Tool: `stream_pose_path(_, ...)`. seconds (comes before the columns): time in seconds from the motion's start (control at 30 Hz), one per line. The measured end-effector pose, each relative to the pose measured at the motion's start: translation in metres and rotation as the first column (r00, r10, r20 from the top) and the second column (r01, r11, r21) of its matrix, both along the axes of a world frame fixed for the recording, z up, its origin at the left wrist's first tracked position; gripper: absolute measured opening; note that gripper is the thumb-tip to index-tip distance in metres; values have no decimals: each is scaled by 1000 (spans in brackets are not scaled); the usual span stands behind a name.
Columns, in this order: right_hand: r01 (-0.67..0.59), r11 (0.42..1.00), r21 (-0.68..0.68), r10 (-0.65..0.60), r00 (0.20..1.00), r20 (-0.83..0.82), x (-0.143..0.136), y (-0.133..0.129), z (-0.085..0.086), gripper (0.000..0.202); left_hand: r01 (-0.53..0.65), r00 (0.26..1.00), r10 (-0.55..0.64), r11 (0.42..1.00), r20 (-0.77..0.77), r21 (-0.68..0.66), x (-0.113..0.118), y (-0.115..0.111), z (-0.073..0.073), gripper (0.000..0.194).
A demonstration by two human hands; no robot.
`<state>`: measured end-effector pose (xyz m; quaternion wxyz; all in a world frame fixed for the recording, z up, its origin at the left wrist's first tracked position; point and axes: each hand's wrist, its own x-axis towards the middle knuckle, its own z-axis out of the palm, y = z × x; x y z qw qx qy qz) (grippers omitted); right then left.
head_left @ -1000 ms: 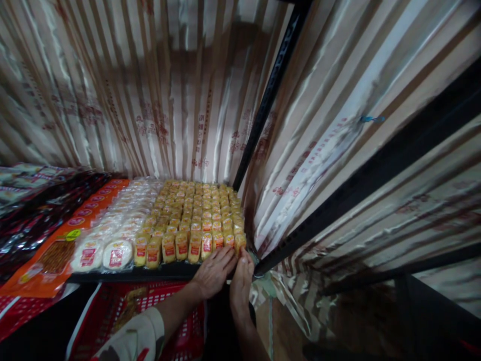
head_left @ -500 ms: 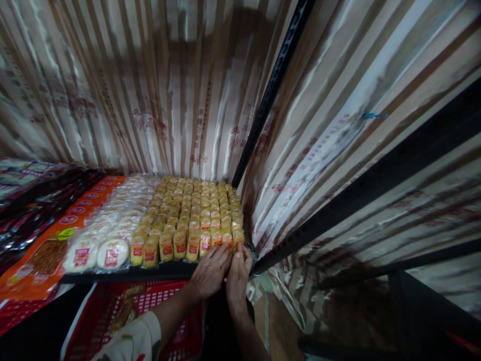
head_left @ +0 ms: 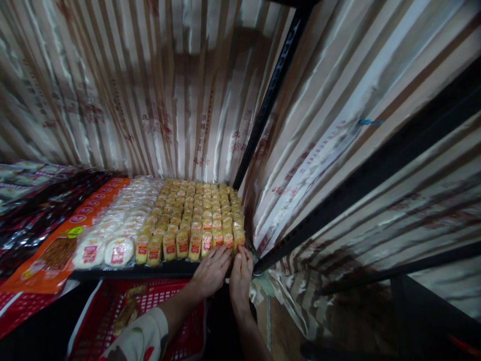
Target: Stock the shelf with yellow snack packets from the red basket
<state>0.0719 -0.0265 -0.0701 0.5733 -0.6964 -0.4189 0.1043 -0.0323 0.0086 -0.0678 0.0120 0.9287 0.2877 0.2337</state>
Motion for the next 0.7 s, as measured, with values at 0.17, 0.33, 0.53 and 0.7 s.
stream_pose_path(0.17, 9, 1000, 19, -9, 1000, 3, -2, -2, 3, 54, -18, 1000, 18, 1000, -18, 6, 2, 0, 3, 40)
stream_pose_path(0.33, 15, 1000, -15, -15, 1000, -10, -2, -3, 4, 60, -52, 998, 55, 996, -29, 72, 7, 3, -2, 42)
stream_pose_path(0.53, 5, 999, -39, -5, 1000, 6, -3, -2, 2, 62, -71, 994, 82, 985, -67, 155, 12, 7, -2, 41)
stream_pose_path(0.7, 17, 999, -37, -18, 1000, -12, -3, -2, 1, 59, -60, 995, 74, 979, -66, 193, 13, 11, 0, 43)
